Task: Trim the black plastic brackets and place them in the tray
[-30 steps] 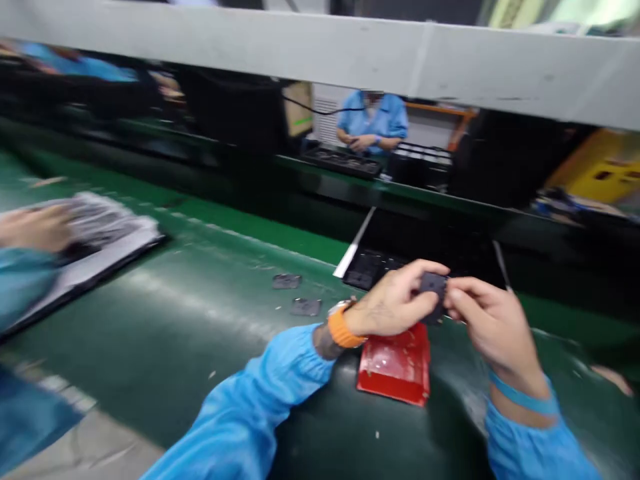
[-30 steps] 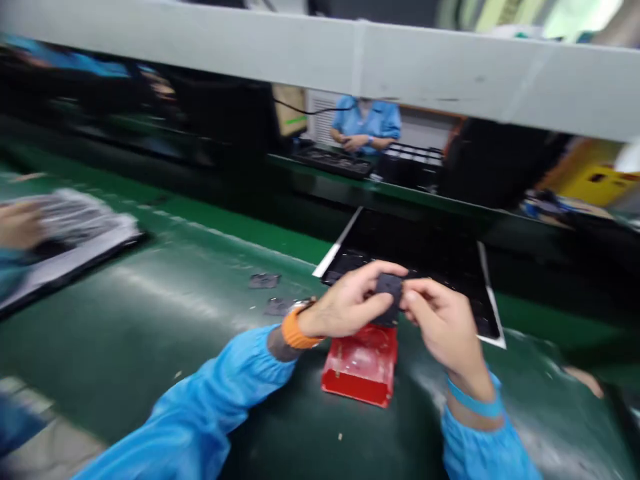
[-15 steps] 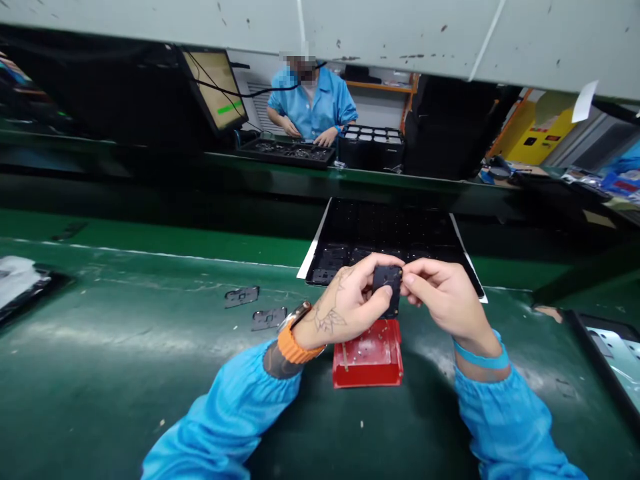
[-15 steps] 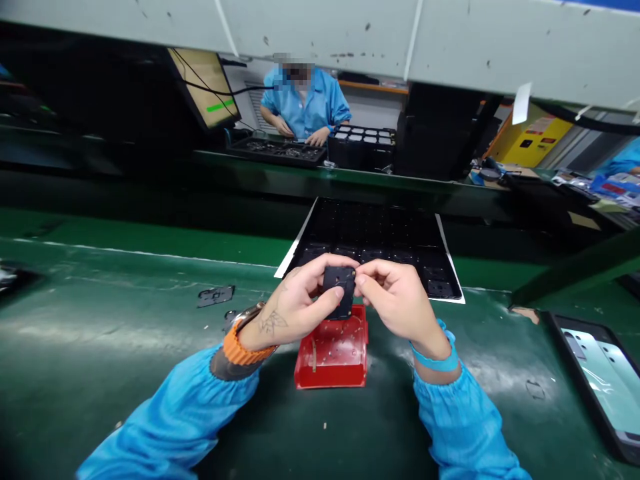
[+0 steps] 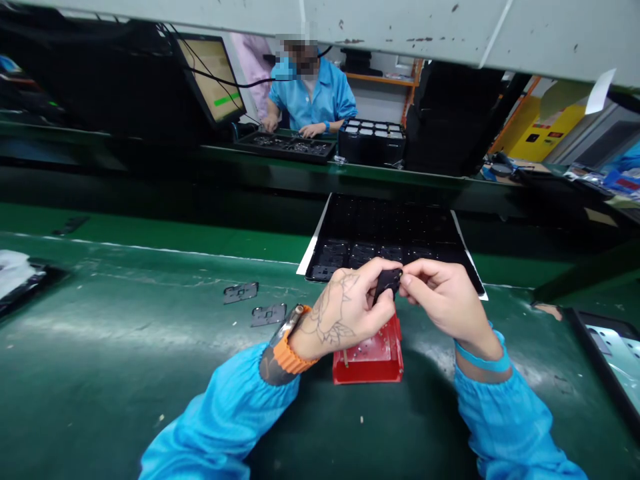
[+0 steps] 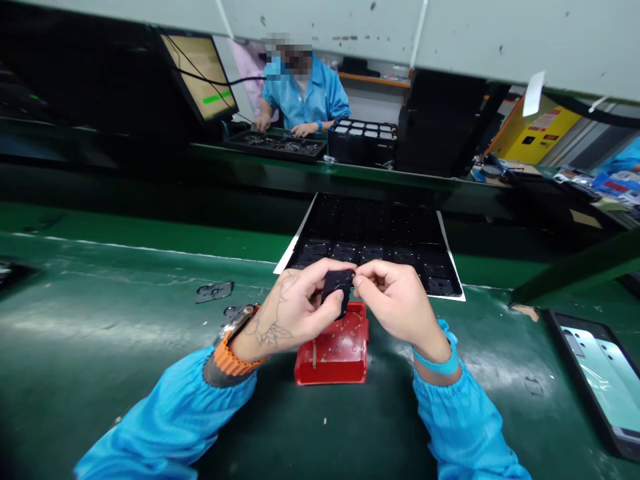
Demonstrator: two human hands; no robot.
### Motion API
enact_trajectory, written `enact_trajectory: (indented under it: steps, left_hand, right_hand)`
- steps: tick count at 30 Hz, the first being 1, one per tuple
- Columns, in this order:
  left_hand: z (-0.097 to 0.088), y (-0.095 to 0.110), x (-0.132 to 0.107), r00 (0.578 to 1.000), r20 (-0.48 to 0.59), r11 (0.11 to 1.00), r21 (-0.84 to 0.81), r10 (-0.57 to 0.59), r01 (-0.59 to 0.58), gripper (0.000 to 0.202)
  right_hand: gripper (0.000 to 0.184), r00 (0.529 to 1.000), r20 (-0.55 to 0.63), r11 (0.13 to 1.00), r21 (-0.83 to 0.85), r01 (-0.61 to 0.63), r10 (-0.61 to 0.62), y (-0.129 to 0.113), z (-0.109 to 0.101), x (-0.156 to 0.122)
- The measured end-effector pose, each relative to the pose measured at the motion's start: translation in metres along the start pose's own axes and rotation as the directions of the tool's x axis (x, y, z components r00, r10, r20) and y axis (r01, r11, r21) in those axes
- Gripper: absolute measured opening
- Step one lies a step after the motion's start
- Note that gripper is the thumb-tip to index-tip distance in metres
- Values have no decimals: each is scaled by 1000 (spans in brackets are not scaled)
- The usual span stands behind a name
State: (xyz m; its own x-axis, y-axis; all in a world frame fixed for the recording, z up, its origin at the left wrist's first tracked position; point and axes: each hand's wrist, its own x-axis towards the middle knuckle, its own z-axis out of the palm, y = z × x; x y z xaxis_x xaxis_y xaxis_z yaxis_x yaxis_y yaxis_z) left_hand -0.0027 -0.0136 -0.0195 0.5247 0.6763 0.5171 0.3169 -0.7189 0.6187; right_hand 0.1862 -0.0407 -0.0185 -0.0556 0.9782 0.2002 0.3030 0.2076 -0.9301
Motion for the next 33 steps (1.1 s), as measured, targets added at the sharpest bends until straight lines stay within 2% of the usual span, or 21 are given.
enact_trajectory:
  steps: [5, 9, 13, 16, 18, 20, 22, 24, 26, 28, 30, 31, 33]
  left_hand:
    - [7, -1, -6, 997, 23, 987, 146, 71, -74, 32]
    - [9, -3, -5, 997, 52, 991, 119, 52, -58, 34]
    - [9, -12, 0, 999, 32, 997, -76, -11, 14, 37]
    - [13, -22, 4, 988, -73, 944, -311, -139, 110, 25]
    - [16, -28, 6, 971, -151, 873, -479, -188, 95, 16]
    - [18, -33, 8, 963, -206, 827, -562, -171, 26, 9]
    - [17, -36, 10, 965, -232, 827, -562, -121, -31, 4]
    - [11, -39, 11, 975, -212, 837, -545, -72, -56, 1]
    - [4, -39, 12, 994, -104, 820, -572, -42, -25, 9]
    - [-3, -38, 11, 996, 82, 763, -640, -40, 84, 26]
    - [-8, -35, 10, 971, 235, 670, -714, -45, 204, 44]
    - [-8, -34, 9, 963, 267, 626, -744, -45, 236, 49]
    - [-7, -31, 8, 971, 232, 597, -772, -53, 217, 50]
  right_hand:
    - [18, 999, -27, 988, -149, 36, -40, 7, 1, 2]
    - [19, 992, -92, 982, -173, 72, -89, 13, 5, 5]
    - [21, 974, -186, 988, -107, 108, -126, 18, 7, 8]
    - [16, 985, -114, 992, -25, 125, -127, 21, 9, 9]
    - [23, 988, -45, 989, -38, 145, -146, 23, 10, 10]
    - [16, 973, -62, 970, -117, 213, -222, 26, 10, 10]
    - [12, 916, -147, 910, -250, 331, -373, 27, 10, 11]
    - [17, 792, -212, 785, -419, 456, -573, 29, 8, 12]
    - [24, 636, -228, 633, -562, 532, -737, 31, 6, 13]
    - [29, 520, -237, 531, -652, 541, -821, 33, 6, 14]
    - [31, 472, -249, 495, -698, 518, -846, 35, 7, 15]
    - [33, 461, -253, 487, -709, 510, -851, 36, 8, 15]
    - [35, 453, -250, 480, -711, 515, -856, 37, 10, 15]
